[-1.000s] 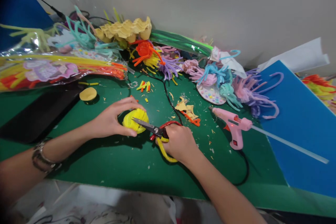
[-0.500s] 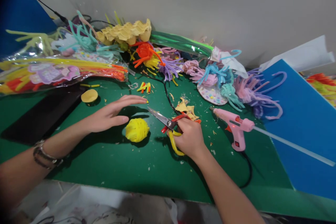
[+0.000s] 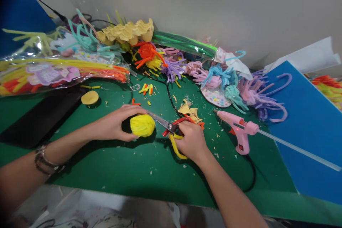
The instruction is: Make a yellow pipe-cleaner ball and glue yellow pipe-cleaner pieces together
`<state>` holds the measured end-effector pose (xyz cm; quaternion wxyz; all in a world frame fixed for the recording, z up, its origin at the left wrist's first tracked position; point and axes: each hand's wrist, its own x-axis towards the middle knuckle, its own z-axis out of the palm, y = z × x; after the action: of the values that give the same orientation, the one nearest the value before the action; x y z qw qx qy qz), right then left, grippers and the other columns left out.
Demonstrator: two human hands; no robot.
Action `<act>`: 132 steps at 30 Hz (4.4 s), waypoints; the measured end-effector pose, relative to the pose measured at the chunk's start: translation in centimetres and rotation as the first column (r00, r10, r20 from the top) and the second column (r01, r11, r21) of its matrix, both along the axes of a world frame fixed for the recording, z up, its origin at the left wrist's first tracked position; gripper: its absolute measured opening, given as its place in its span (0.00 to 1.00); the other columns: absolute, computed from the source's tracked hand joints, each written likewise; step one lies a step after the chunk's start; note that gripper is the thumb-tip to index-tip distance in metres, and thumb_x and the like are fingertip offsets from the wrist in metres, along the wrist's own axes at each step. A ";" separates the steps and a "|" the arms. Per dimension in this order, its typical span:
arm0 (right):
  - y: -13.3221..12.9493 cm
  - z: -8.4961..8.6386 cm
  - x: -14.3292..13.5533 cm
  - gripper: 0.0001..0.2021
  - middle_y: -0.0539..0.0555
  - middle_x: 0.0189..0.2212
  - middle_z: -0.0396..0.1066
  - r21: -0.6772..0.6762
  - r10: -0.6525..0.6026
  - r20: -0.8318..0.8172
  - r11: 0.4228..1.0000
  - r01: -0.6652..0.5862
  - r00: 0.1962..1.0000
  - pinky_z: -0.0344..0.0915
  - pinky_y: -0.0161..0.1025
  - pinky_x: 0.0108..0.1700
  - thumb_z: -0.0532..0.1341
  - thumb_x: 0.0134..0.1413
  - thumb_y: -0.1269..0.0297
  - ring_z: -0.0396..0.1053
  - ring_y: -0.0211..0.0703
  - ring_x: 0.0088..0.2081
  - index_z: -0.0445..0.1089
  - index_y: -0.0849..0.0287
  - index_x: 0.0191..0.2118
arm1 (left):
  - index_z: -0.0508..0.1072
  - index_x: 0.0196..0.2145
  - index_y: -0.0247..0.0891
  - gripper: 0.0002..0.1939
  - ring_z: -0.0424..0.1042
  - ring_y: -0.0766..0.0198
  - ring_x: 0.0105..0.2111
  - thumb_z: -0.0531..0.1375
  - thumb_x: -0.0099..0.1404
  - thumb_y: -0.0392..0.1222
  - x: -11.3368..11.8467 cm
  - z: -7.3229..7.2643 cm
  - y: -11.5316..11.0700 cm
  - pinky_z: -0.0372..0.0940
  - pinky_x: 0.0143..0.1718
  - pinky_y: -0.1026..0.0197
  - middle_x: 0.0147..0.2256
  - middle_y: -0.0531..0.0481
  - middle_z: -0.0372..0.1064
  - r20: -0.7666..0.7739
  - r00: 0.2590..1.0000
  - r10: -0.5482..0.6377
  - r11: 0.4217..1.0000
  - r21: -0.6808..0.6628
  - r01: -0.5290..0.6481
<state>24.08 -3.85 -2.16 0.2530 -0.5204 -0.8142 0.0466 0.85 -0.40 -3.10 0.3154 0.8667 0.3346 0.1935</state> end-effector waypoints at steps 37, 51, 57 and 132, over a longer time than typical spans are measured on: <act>-1.2 0.6 -0.9 0.26 0.52 0.12 0.62 0.334 -0.033 0.469 0.932 -0.142 0.883 0.45 0.34 0.21 0.46 0.53 0.50 0.59 0.36 0.16 0.66 0.61 0.15 | 0.67 0.39 0.32 0.19 0.67 0.63 0.35 0.58 0.53 0.47 0.5 0.5 -0.1 0.61 0.37 0.63 0.35 0.47 0.67 0.188 0.981 -0.038 0.988 -0.140 0.065; -1.3 0.6 -1.2 0.31 0.52 0.13 0.64 0.122 0.059 0.400 0.986 -0.116 0.915 0.45 0.32 0.21 0.42 0.52 0.43 0.60 0.35 0.17 0.68 0.61 0.17 | 0.69 0.35 0.31 0.18 0.65 0.63 0.32 0.57 0.52 0.50 0.4 0.5 -0.1 0.60 0.34 0.64 0.32 0.48 0.66 0.141 0.989 -0.034 0.985 -0.164 0.057; -1.3 0.6 -1.2 0.32 0.53 0.12 0.64 0.216 0.015 0.431 0.969 -0.120 0.902 0.46 0.33 0.22 0.41 0.54 0.44 0.60 0.35 0.16 0.67 0.62 0.15 | 0.69 0.36 0.31 0.19 0.65 0.62 0.32 0.57 0.52 0.49 0.5 0.5 -0.1 0.60 0.34 0.63 0.32 0.48 0.65 0.138 0.990 -0.034 0.983 -0.174 0.058; -2.1 0.8 -2.1 0.33 0.55 0.19 0.66 0.095 0.040 0.421 0.992 -0.088 0.906 0.49 0.33 0.25 0.41 0.49 0.37 0.63 0.38 0.22 0.67 0.63 0.20 | 0.71 0.35 0.33 0.16 0.64 0.64 0.32 0.59 0.52 0.47 1.2 0.4 -0.8 0.60 0.36 0.64 0.31 0.49 0.67 0.186 0.975 -0.122 0.954 -0.247 0.167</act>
<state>22.02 -5.93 -1.38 0.0998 -0.4763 -0.8675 -0.1031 2.03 -1.17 -2.67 0.4675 0.8202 0.2647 0.1966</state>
